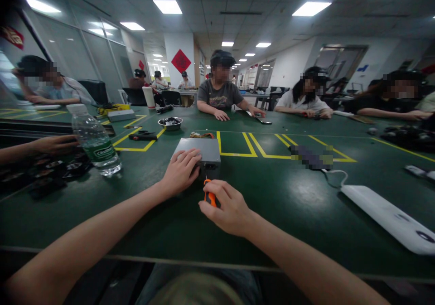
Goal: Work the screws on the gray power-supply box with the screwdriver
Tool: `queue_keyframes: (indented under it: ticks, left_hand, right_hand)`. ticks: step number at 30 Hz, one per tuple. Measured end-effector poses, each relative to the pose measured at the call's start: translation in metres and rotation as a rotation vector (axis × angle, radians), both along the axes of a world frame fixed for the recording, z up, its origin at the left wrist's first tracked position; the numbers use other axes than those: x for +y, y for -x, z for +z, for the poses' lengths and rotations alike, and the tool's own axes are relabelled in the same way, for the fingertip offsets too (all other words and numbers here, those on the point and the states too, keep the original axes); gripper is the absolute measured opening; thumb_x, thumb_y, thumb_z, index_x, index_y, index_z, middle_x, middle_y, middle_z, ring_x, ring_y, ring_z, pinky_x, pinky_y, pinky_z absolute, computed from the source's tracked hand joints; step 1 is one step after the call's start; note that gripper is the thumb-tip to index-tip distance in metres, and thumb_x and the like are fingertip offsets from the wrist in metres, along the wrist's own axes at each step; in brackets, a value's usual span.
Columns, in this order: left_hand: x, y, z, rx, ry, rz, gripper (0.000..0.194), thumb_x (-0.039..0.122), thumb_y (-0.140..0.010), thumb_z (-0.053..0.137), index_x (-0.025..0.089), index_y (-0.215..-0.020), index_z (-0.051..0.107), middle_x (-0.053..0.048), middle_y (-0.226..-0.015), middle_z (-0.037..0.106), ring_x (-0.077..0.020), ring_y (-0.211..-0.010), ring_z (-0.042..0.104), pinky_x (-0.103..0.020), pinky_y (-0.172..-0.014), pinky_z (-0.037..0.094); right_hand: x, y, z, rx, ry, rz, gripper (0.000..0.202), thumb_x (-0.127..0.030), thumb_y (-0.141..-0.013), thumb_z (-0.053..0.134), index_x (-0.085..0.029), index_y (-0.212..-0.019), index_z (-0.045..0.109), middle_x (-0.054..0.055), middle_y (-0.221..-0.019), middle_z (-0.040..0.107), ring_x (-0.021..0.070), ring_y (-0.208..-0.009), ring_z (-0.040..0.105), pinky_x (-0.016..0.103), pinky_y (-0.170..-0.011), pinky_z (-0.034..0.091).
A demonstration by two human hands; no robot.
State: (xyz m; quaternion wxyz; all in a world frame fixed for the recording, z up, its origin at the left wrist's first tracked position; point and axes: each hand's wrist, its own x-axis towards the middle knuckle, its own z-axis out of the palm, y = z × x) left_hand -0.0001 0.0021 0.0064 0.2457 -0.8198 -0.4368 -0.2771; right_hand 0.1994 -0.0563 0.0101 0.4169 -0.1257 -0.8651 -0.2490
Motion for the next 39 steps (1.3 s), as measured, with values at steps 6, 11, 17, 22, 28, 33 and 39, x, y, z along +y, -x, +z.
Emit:
queue_keyframes:
  ticks: [6,11,17,22,28,33,39]
  left_hand:
    - [0.001,-0.001,0.001,-0.002,-0.004,0.000,0.031,0.026,-0.086,0.044,0.017,-0.114,0.052,-0.009,-0.131,0.050,-0.0229,-0.122,0.044,-0.042,-0.104,0.029]
    - [0.002,-0.001,0.000,-0.011,-0.003,-0.013,0.033,0.025,-0.084,0.046,0.017,-0.115,0.051,-0.009,-0.130,0.051,-0.0229,-0.120,0.047,-0.041,-0.102,0.032]
    - [0.002,-0.001,-0.001,-0.014,0.004,-0.006,0.035,0.024,-0.084,0.045,0.016,-0.118,0.050,-0.009,-0.131,0.050,-0.0234,-0.121,0.045,-0.042,-0.101,0.033]
    - [0.002,-0.002,-0.002,-0.025,0.014,0.008,0.035,0.025,-0.084,0.046,0.016,-0.118,0.050,-0.009,-0.131,0.050,-0.0235,-0.122,0.044,-0.042,-0.100,0.032]
    - [0.001,-0.002,-0.002,-0.031,0.016,-0.001,0.035,0.025,-0.084,0.046,0.017,-0.118,0.050,-0.010,-0.131,0.050,-0.0245,-0.121,0.045,-0.042,-0.098,0.033]
    - [0.001,-0.001,-0.002,-0.024,0.027,-0.006,0.036,0.025,-0.084,0.045,0.016,-0.119,0.049,-0.010,-0.131,0.050,-0.0241,-0.121,0.044,-0.042,-0.098,0.033]
    - [0.000,-0.001,0.000,-0.025,0.032,-0.006,0.035,0.024,-0.085,0.044,0.016,-0.119,0.048,-0.009,-0.131,0.050,-0.0236,-0.121,0.043,-0.041,-0.098,0.033]
  right_hand:
    - [-0.003,0.003,0.002,0.017,0.084,0.047,0.024,-0.003,-0.074,0.048,-0.017,-0.093,0.044,0.011,-0.102,0.050,0.0192,-0.099,0.054,0.036,-0.081,0.054]
    - [-0.004,0.001,0.006,0.046,0.065,0.009,0.021,-0.011,-0.078,0.055,-0.019,-0.093,0.043,0.009,-0.097,0.051,0.0183,-0.090,0.055,0.035,-0.072,0.055]
    - [-0.001,-0.001,0.001,0.102,0.217,0.066,0.031,-0.006,-0.078,0.046,-0.017,-0.106,0.039,0.011,-0.101,0.053,0.0185,-0.099,0.054,0.034,-0.078,0.054]
    - [-0.004,-0.006,0.004,0.096,0.159,-0.025,0.023,-0.014,-0.077,0.054,-0.017,-0.099,0.045,0.011,-0.096,0.057,0.0220,-0.092,0.057,0.038,-0.073,0.053]
    - [-0.004,-0.008,0.007,0.093,0.184,-0.001,0.018,-0.010,-0.080,0.052,-0.016,-0.097,0.047,0.011,-0.092,0.061,0.0148,-0.082,0.061,0.024,-0.065,0.052]
    - [-0.007,-0.002,0.006,0.065,0.214,0.025,0.016,-0.010,-0.078,0.049,-0.018,-0.092,0.046,0.008,-0.089,0.063,0.0140,-0.073,0.060,0.027,-0.063,0.051]
    - [-0.008,0.000,0.011,-0.010,0.217,0.057,0.010,-0.018,-0.080,0.053,-0.018,-0.087,0.047,0.007,-0.085,0.064,0.0147,-0.067,0.059,0.028,-0.060,0.049]
